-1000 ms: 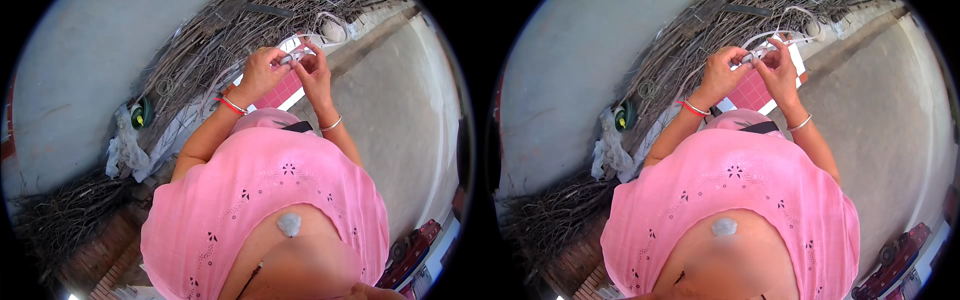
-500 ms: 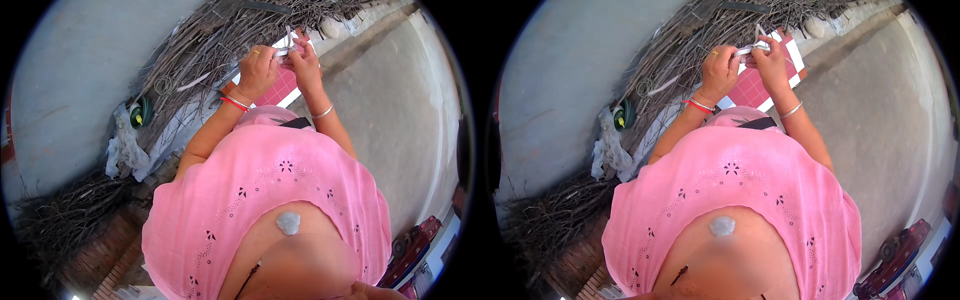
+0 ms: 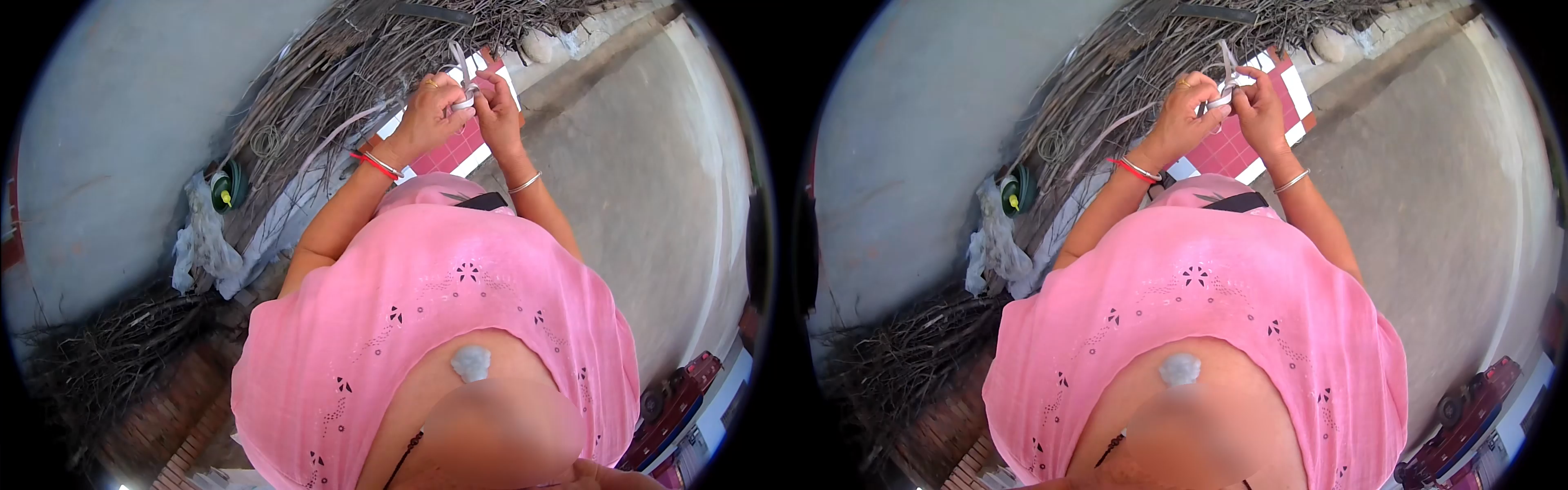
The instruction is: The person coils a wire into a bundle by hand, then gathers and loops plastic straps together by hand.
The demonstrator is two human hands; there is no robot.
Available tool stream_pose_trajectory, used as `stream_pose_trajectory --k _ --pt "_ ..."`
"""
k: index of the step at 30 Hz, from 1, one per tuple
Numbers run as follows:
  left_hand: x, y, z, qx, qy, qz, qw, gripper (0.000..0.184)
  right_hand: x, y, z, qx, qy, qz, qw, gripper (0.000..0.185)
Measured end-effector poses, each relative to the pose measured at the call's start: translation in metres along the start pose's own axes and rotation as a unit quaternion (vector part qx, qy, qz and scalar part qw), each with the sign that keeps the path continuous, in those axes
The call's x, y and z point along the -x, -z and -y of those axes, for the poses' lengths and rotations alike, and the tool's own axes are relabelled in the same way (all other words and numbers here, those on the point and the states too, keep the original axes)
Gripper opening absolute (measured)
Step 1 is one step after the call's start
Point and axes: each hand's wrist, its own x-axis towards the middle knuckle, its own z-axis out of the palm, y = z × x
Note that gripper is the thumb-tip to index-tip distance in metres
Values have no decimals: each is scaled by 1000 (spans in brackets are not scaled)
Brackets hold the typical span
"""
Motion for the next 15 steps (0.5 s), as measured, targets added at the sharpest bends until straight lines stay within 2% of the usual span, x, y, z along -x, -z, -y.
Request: stream_pose_trajectory --k 3,6,7,9,11,12,15 --pt "12 -7 0 187 106 -13 977 21 -7 4 -4 -30 -10 -6 999 29" --pt "13 -2 11 259 228 79 935 21 -2 3 2 37 30 -21 999 22" --pt "11 -1 12 235 255 110 931 19 -1 2 4 70 47 -23 996 21" --pt "-6 13 -6 186 309 170 917 17 1 -1 -3 42 49 -24 998 19" --pt "-8 11 -6 25 180 160 970 16 1 -3 -10 1 36 -27 999 18" --pt "-10 10 -6 -57 112 154 980 16 -1 -3 -13 -28 22 -29 999 19" --pt "-6 11 -19 36 -23 91 995 14 -2 1 -11 -58 -24 -14 998 18"
